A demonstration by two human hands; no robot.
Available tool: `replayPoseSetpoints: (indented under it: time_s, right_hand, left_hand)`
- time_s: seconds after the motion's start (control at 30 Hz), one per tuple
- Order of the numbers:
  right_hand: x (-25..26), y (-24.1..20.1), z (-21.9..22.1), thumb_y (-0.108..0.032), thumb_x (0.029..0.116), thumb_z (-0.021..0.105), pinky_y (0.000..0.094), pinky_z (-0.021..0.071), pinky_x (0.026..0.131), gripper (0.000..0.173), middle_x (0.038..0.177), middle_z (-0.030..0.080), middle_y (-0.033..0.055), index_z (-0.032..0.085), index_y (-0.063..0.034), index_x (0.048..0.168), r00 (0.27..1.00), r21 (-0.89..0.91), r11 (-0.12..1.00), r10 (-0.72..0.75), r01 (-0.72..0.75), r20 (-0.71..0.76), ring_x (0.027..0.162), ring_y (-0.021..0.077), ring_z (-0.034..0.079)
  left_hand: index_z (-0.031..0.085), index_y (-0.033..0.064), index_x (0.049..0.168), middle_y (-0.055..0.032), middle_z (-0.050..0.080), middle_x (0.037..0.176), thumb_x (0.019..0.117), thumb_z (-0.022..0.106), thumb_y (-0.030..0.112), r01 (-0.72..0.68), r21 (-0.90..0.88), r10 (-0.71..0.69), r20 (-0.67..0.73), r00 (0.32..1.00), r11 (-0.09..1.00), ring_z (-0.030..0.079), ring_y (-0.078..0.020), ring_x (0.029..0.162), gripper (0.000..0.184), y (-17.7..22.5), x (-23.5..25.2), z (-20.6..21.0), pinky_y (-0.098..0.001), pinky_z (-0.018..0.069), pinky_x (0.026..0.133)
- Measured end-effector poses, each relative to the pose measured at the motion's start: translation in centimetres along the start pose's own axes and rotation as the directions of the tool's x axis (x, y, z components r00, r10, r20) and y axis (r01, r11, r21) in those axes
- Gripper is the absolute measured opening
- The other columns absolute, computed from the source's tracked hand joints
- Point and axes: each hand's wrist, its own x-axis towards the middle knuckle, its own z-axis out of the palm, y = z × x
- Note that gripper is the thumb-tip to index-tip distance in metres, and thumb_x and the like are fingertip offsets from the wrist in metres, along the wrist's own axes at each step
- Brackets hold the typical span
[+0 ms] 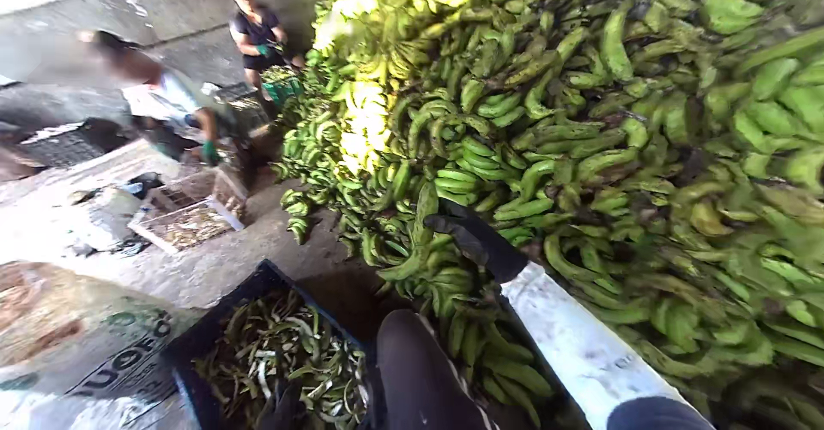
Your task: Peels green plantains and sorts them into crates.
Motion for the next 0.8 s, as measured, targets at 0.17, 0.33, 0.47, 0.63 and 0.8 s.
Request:
replayPoseSetpoints:
  time_s: [0.17,0.33,0.47,0.63,0.8]
  right_hand:
    - [2.0,-5.2,11.4,-0.021,0.0941,0.063,0.0314,0.0575,0.088,0.043,0.121,0.068,0.0039,0.055,-0.0167,0.136,0.911,0.567,0.802,-0.359,0.19,0.203,0.102,0.0138,0.067]
    - [2.1,-4.0,24.1,-0.029,0.0932,0.072,0.0341,0.0607,0.087,0.038,0.117,0.072,0.0093,0.067,-0.0111,0.127,0.725,0.892,0.412,-0.555,-0.186,0.408,0.102,0.0189,0.071]
    - [0.1,0.3,30.1,-0.03,0.1047,0.053,0.0343,0.0631,0.081,0.033,0.112,0.073,0.0112,0.067,-0.0089,0.125,0.718,0.785,0.441,-0.357,-0.434,0.597,0.094,0.0187,0.073]
    - [-2.1,6.4,33.2,-0.035,0.1063,0.041,0.0373,0.0624,0.069,0.035,0.093,0.072,0.0103,0.066,-0.0114,0.11,0.726,0.604,0.537,0.023,-0.589,0.687,0.079,0.0188,0.071]
    - [-3.2,5.1,33.9,-0.033,0.1081,0.035,0.0393,0.0615,0.067,0.035,0.093,0.072,0.009,0.061,-0.0111,0.111,0.761,0.599,0.528,0.152,-0.602,0.631,0.081,0.0192,0.071]
  left_hand:
    - [0.061,0.0127,0.126,-0.0039,0.069,0.094,0.1098,0.04,0.042,-0.204,-0.467,0.267,0.073,0.961,0.86,0.064,-0.0124,0.074,0.039,5.2,0.7,-1.1,-0.0298,0.0556,0.065]
    - [0.071,0.016,0.098,-0.0031,0.071,0.077,0.1011,0.047,0.055,-0.153,-0.954,0.617,0.04,0.786,0.257,0.067,-0.0094,0.059,0.046,9.1,-5.0,-0.4,-0.0216,0.0564,0.051]
    - [0.073,0.0118,0.113,-0.0085,0.074,0.084,0.0954,0.066,0.047,-0.045,-0.998,0.806,0.002,0.593,0.036,0.071,-0.0173,0.061,0.04,5.0,-4.0,-2.3,-0.0273,0.0586,0.049]
    - [0.071,0.0131,0.113,-0.0084,0.072,0.09,0.0931,0.067,0.054,-0.227,-0.963,0.648,-0.083,0.757,0.142,0.069,-0.0154,0.068,0.045,0.4,-3.4,-4.0,-0.0283,0.0588,0.06]
    - [0.063,0.0101,0.121,-0.0092,0.071,0.101,0.1005,0.059,0.047,-0.258,-0.913,0.506,-0.067,0.86,0.317,0.07,-0.0153,0.082,0.042,0.5,-4.4,-3.9,-0.0308,0.0603,0.067]
